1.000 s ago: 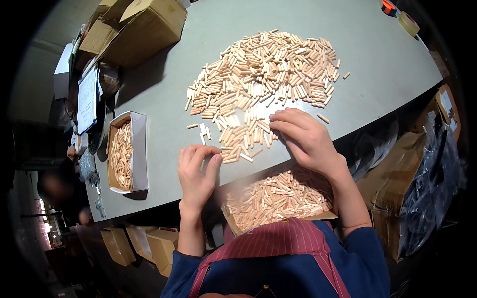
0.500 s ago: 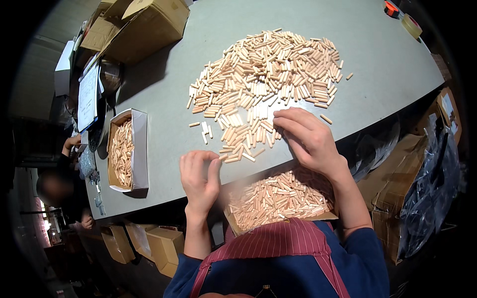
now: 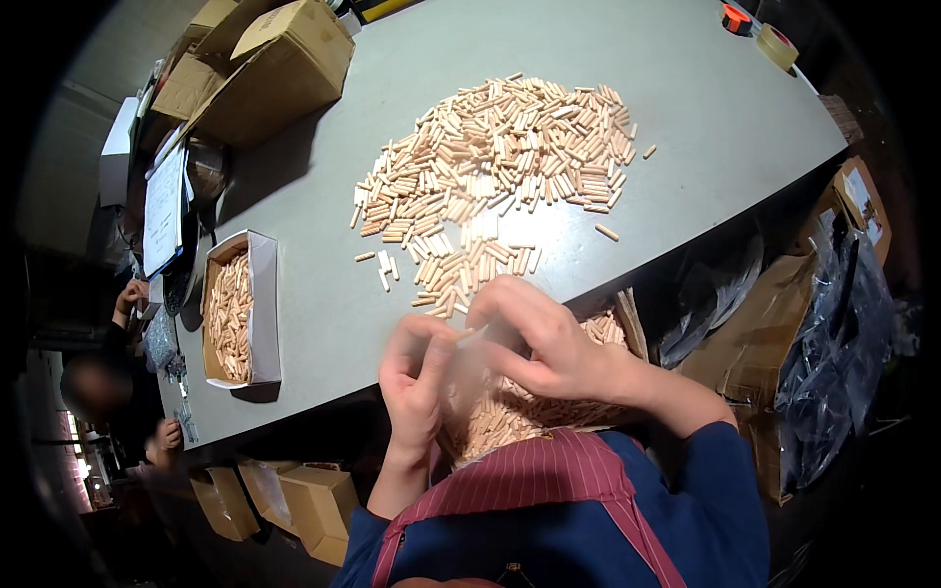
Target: The person sorts small wooden pegs on a table, gathering them into a pile and placing them into a cardboard box. The person repeatedly scoops and arranges the pegs, then transfers them into the box.
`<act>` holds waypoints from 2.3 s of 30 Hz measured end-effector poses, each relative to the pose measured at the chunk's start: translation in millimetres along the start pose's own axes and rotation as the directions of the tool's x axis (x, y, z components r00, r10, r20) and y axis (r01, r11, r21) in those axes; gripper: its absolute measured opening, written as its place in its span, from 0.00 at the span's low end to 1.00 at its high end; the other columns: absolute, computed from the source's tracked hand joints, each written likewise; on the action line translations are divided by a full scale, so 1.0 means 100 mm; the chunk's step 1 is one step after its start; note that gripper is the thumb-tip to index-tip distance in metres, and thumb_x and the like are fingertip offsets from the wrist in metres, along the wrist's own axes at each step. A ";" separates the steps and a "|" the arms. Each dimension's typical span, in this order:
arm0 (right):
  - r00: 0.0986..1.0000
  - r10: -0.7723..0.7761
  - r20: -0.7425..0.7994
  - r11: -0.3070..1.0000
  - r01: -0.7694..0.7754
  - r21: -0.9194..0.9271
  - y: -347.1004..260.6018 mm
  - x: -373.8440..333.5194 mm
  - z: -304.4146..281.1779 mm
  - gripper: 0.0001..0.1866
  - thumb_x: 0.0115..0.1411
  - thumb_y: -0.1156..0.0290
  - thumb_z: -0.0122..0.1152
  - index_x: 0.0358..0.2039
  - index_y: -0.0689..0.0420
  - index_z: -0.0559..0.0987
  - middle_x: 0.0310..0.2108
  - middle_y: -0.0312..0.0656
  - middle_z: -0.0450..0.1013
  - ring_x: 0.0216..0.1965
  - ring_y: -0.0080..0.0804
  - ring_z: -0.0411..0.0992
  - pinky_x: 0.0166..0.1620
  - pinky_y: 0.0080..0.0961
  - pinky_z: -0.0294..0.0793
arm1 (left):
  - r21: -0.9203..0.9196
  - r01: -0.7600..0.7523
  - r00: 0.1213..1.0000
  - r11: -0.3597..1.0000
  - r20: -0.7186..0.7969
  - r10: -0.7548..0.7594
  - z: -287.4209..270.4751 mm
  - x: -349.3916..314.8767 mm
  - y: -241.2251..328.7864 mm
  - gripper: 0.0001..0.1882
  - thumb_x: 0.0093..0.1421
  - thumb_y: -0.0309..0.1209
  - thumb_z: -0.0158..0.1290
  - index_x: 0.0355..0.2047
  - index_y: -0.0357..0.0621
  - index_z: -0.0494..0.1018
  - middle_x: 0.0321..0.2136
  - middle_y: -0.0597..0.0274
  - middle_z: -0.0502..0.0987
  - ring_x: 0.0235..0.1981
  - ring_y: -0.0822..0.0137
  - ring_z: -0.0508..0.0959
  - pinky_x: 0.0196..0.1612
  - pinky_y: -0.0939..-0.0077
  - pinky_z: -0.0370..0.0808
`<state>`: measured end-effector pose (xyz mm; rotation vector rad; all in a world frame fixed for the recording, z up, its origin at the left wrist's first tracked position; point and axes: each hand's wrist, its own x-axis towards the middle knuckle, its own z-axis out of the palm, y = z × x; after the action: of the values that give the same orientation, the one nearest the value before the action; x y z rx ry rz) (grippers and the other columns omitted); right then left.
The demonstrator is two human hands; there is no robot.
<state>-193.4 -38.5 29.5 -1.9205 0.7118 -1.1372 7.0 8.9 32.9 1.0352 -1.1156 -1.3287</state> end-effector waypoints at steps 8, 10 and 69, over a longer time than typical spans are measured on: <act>0.998 0.017 -0.064 0.997 -0.013 0.070 0.00 -0.06 0.09 0.09 0.62 0.77 0.66 0.41 0.64 0.77 0.38 0.46 0.73 0.38 0.38 0.74 0.42 0.30 0.73 | 0.046 -0.027 0.999 0.999 0.027 0.026 0.03 -0.05 -0.05 0.05 0.73 0.27 0.55 0.44 0.37 0.75 0.39 0.66 0.76 0.40 0.77 0.74 0.46 0.81 0.72; 0.997 0.018 -0.071 0.998 -0.014 0.063 0.00 -0.08 0.08 0.09 0.63 0.77 0.66 0.42 0.64 0.77 0.38 0.45 0.74 0.37 0.36 0.74 0.41 0.29 0.74 | 0.023 0.008 1.000 1.000 0.024 -0.009 0.05 -0.06 -0.07 0.05 0.73 0.26 0.56 0.43 0.37 0.75 0.38 0.67 0.76 0.39 0.77 0.74 0.46 0.82 0.72; 0.977 0.209 0.027 0.917 -0.206 0.343 0.09 -0.24 0.18 0.05 0.67 0.84 0.62 0.43 0.67 0.78 0.34 0.48 0.83 0.35 0.27 0.83 0.64 0.46 0.77 | -0.077 0.125 0.988 0.989 -0.078 -0.131 0.05 -0.19 -0.26 0.04 0.72 0.24 0.52 0.40 0.36 0.74 0.28 0.66 0.79 0.27 0.82 0.75 0.30 0.85 0.72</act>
<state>-188.4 -19.0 6.0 -1.5082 0.6556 -1.0597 -2.1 28.0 8.6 1.1140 -0.9455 -1.4046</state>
